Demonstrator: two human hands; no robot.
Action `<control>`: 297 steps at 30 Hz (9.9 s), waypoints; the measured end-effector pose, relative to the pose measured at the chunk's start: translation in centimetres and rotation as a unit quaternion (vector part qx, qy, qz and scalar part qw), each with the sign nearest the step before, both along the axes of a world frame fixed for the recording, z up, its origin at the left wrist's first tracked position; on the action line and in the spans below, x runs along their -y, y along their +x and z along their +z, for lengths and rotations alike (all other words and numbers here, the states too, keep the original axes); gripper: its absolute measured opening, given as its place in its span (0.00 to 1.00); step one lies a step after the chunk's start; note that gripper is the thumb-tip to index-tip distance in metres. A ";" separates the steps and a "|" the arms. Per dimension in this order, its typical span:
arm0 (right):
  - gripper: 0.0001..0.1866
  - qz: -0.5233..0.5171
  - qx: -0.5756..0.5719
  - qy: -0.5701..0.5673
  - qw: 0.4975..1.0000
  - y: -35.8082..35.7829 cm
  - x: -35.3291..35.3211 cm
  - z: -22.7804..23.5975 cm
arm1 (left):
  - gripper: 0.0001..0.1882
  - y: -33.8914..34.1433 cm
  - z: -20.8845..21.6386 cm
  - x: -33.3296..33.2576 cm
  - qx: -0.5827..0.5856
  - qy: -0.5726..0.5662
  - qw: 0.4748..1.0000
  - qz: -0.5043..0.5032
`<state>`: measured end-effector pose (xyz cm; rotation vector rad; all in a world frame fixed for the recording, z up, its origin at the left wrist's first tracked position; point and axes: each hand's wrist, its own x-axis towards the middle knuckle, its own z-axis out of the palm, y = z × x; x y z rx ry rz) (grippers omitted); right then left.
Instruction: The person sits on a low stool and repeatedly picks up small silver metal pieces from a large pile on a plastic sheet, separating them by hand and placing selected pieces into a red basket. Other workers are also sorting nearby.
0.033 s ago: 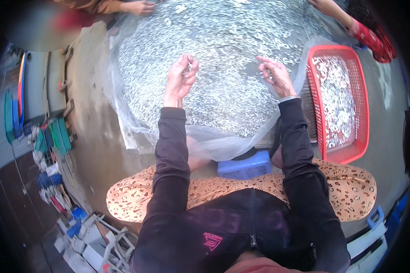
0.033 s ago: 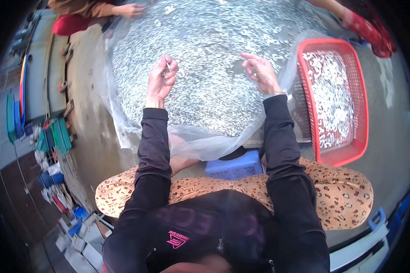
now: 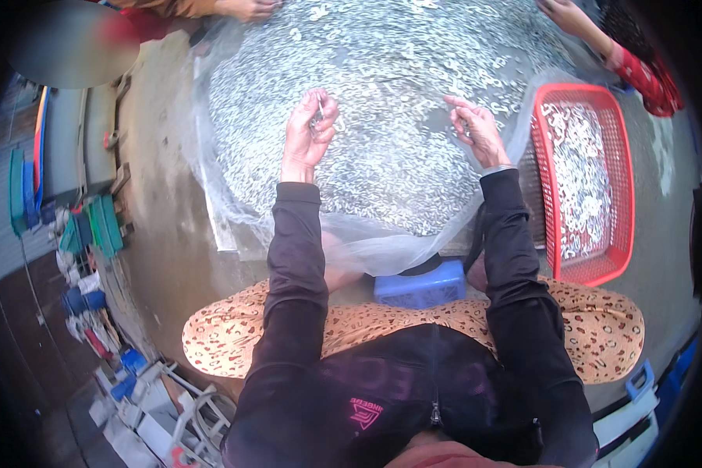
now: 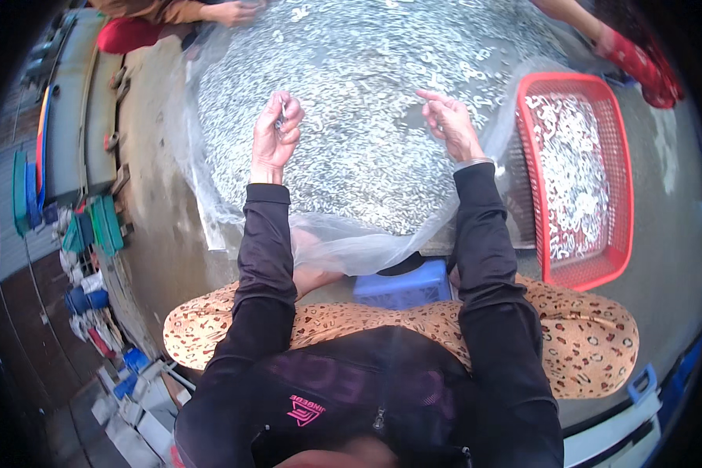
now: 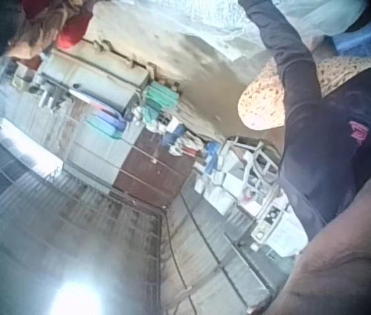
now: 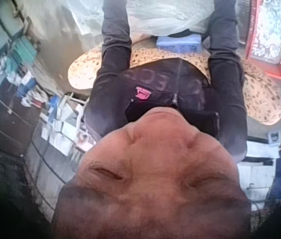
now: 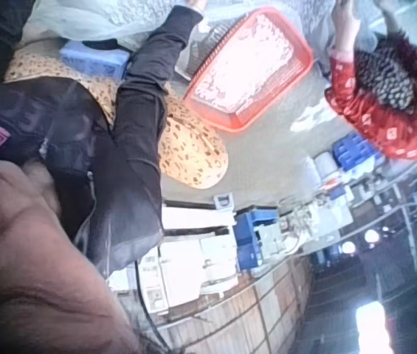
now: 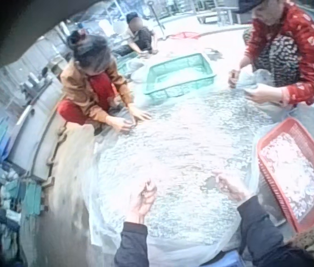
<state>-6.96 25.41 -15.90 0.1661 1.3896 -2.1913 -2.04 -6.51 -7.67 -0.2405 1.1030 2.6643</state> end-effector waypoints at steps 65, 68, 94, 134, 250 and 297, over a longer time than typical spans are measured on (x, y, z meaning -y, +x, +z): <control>0.15 0.284 -0.325 0.541 0.722 2.5 6.3 -1.6 | 0.03 -2.8 -3.3 -0.3 -0.043 0.133 0.985 0.104; 0.19 0.207 -0.209 0.409 0.864 1.9 4.3 0.1 | 0.06 -4.2 -3.2 -0.8 -0.011 0.102 0.992 0.071; 0.12 0.003 0.006 0.225 0.974 3.2 2.4 4.1 | 0.17 -0.3 -1.4 -6.5 0.052 -0.591 0.797 -0.115; 0.18 0.137 0.003 0.065 0.988 4.1 3.1 4.0 | 0.13 2.0 -1.2 -8.0 -0.031 -0.514 0.831 -0.210; 0.12 0.055 0.075 -0.204 0.975 0.1 -1.5 4.1 | 0.09 -0.5 -8.1 -7.1 -0.177 -0.714 0.674 -0.065; 0.16 -0.103 0.215 -0.336 0.911 4.0 4.1 0.6 | 0.19 0.0 3.4 -13.9 -0.331 -0.695 0.639 -0.017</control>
